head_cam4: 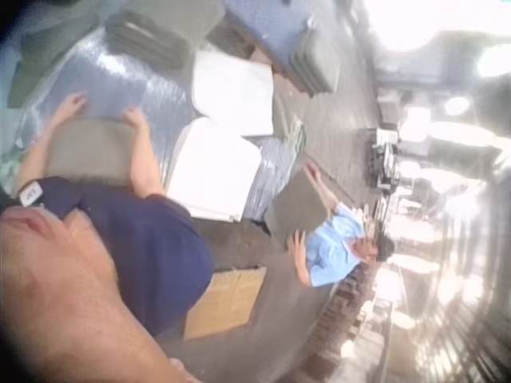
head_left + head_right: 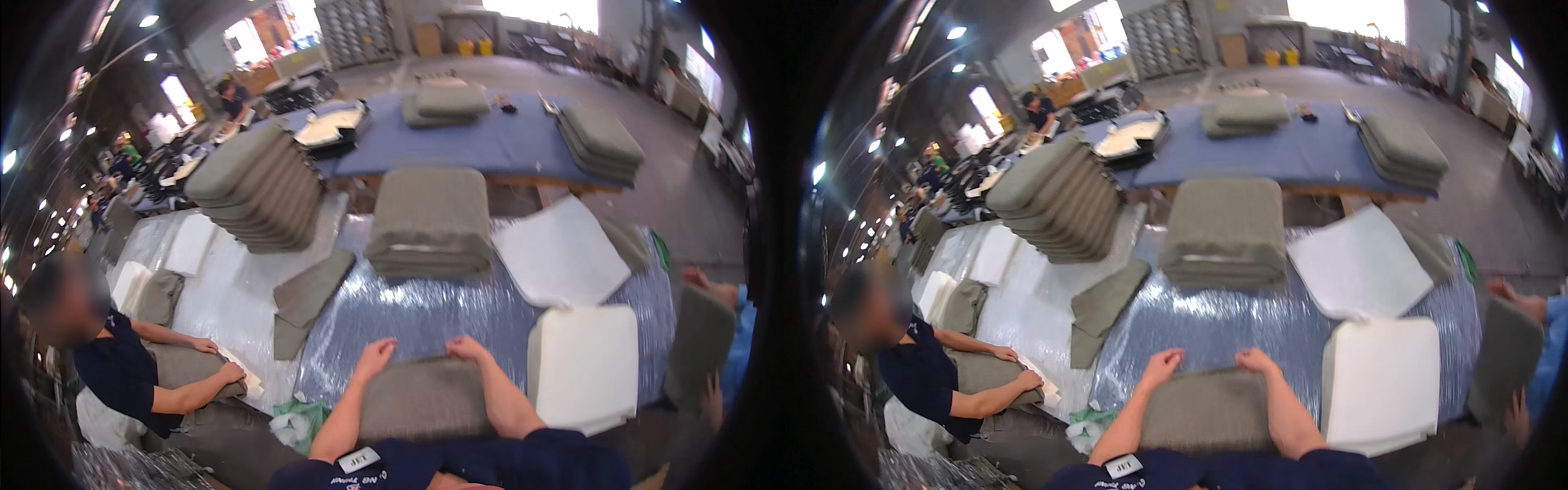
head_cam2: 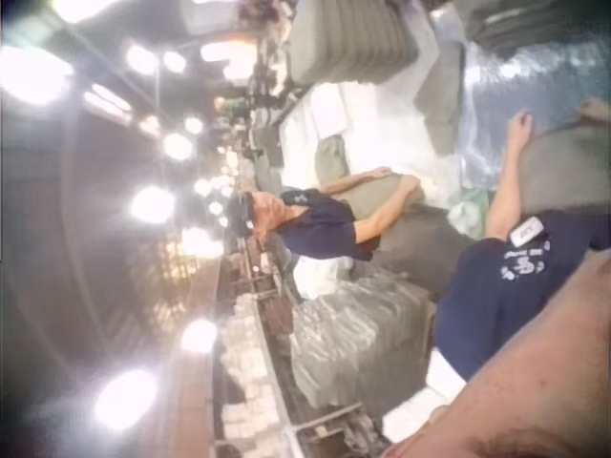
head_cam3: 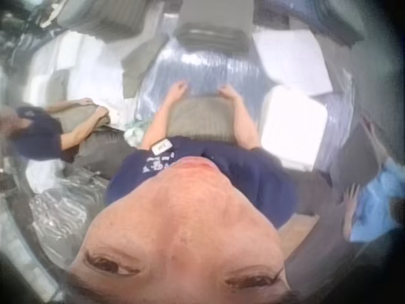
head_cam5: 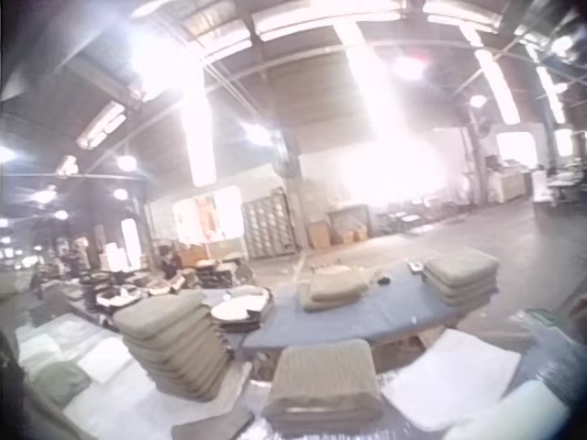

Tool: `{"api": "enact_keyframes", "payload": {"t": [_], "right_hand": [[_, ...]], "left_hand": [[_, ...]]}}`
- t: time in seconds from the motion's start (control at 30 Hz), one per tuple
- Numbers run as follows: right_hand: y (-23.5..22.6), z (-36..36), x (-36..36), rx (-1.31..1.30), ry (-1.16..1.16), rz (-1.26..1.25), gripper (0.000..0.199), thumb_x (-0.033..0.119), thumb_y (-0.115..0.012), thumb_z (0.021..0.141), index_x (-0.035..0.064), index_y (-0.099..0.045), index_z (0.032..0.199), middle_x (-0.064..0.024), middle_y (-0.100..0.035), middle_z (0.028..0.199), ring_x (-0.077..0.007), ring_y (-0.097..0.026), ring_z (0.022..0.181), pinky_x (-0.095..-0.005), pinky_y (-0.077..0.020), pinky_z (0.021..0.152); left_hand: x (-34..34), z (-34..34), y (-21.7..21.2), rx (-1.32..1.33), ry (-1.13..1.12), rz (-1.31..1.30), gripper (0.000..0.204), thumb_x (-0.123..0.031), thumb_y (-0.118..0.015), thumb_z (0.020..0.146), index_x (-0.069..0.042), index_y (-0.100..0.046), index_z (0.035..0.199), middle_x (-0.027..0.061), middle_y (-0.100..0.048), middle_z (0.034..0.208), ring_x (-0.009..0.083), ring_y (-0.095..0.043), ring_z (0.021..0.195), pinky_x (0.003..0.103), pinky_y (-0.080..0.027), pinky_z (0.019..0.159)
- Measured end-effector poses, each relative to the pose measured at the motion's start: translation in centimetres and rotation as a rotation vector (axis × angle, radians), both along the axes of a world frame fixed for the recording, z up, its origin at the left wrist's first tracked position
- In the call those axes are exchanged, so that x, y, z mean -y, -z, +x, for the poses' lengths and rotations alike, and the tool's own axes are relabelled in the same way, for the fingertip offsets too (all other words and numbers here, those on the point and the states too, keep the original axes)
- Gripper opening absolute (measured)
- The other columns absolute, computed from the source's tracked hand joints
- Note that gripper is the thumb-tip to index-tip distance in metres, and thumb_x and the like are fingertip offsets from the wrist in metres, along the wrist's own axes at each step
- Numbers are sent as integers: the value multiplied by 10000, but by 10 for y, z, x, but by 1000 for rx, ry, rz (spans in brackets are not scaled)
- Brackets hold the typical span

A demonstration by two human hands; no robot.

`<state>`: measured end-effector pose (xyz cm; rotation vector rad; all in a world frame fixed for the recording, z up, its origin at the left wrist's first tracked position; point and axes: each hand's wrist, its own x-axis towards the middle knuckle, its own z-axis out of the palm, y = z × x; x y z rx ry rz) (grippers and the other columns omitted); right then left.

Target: The person repeatedly picks up olive-green fabric cushion covers, folds them by hand, and places them into a growing stack on a plastic-wrapped table. White foam inserts are handled and set aside during the process.

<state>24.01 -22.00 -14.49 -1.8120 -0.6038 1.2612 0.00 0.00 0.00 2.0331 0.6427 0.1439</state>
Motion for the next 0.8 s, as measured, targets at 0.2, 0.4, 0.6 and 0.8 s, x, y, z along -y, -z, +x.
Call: {"api": "enact_keyframes", "payload": {"t": [0.2,0.4,0.6,0.8], "right_hand": [[-58,38,109,1,158,-192,394,418,-664,970,74,-761,1137,-65,-769,1002,-184,-732,886,-329,-565,737],[-42,-19,159,435,-381,-310,717,575,-596,917,8,-643,1354,-275,-648,1323,-412,-640,1212,-456,-493,1045],[-30,-46,178,145,-12,-334,846,577,-618,883,-33,-522,1462,-267,-550,1473,-369,-557,1348,-435,-435,1127],[-129,-80,206,-301,151,-287,670,481,-497,993,-34,-530,1420,-241,-647,1264,-316,-661,1142,-438,-503,1025]], "left_hand": [[85,49,-75,240,-20,-7,300,-209,-617,1010,-43,-715,1240,116,-768,1151,199,-723,1047,332,-544,915],[100,-124,-134,34,-334,451,409,-257,-700,940,-4,-695,1260,200,-739,1174,310,-694,1130,367,-506,1003],[75,-201,-60,-179,-597,-180,358,-222,-716,887,5,-732,1163,119,-757,1055,210,-682,1002,331,-508,939],[50,-27,-173,280,-389,2,355,-189,-691,942,37,-682,1217,115,-709,1202,199,-640,1120,336,-489,994]]}}
